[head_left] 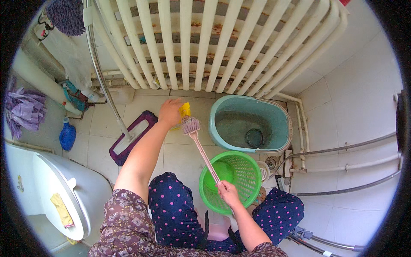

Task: The person cleans a green plastic basket using a brush and water from a bucket, then applies a cleaning agent from a yellow bottle and continues scrubbing the basket.

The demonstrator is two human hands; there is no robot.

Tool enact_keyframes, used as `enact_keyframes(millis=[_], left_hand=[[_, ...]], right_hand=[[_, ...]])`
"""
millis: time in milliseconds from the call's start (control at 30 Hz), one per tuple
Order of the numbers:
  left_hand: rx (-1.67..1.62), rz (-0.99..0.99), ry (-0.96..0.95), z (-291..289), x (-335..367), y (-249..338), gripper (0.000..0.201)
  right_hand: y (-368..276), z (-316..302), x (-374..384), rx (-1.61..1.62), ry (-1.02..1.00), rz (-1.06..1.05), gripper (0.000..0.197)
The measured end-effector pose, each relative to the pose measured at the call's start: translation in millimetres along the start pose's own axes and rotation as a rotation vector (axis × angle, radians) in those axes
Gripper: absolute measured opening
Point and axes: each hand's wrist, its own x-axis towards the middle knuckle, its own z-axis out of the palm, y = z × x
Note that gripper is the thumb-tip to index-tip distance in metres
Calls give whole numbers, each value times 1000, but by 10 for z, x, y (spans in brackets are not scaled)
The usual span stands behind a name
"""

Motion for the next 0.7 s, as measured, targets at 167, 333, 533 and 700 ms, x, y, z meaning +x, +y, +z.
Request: enact_keyframes(millis=[167, 333, 533, 700], left_hand=[[-167, -16, 104, -11, -286, -148, 43], [-528, -233, 21, -155, -623, 25, 39], [-1252, -723, -283, -370, -1199, 1016, 47], [-1114, -924, -214, -46, -2050, 1683, 54]], right_hand=[[72, -37, -166, 90, 14, -81, 23], [66, -268, -527, 166, 75, -123, 22], [-36, -883, -1362, 92, 228, -165, 20], [-507, -1404, -1688, 144, 282, -381, 15]])
